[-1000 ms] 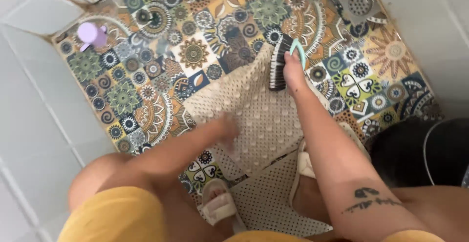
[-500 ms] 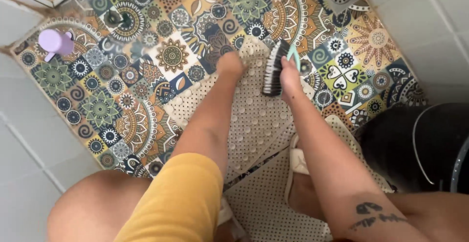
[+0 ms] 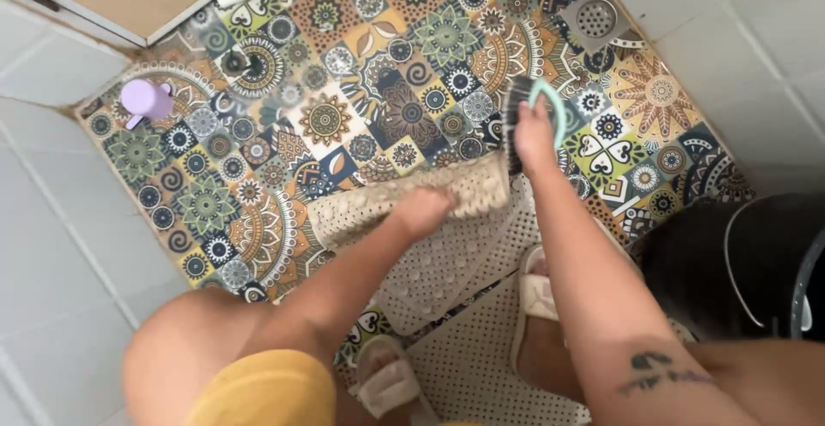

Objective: Cleaning the toilet, scrubbing the floor mats, and using a squeegee on the bathroom floor.

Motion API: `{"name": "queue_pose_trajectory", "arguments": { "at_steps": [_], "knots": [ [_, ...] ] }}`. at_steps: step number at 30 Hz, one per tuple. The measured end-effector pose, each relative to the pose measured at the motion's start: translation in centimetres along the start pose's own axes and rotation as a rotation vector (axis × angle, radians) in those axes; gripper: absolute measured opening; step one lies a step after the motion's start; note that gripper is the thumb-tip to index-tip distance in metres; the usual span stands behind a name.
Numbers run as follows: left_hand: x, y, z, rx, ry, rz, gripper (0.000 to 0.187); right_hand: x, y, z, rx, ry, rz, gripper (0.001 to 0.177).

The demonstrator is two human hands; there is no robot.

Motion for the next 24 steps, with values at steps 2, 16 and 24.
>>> {"name": "queue_pose_trajectory", "arguments": {
  "at_steps": [2,16,24],
  "knots": [
    [0.8,-2.3,2.7,0.029,-0.006,-0.046,0.010,1.3,5.4,4.3,-0.132,-0.321,0.029,0.050],
    [-3.7,-2.9,4.6,-0.280,-0.602,-0.749,0.055,12.2,-0.4,8.6,-1.055,-1.168,0.064,0.076],
    [-9.0,4.3,-4.4,-0.492,-0.130,0.307,0.083,14.6,11.7,12.0,-0.765,-1.525,-0.909,0.035]
  ]
}}
Point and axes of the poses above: each hand's wrist, its own y-axis towards the middle knuckle, its own x-axis out of the palm, z = x × y, the point moved 3 cm from there along y, towards the middle knuckle, and after that the axes turned 8 degrees about x, right-handed, at the moved point
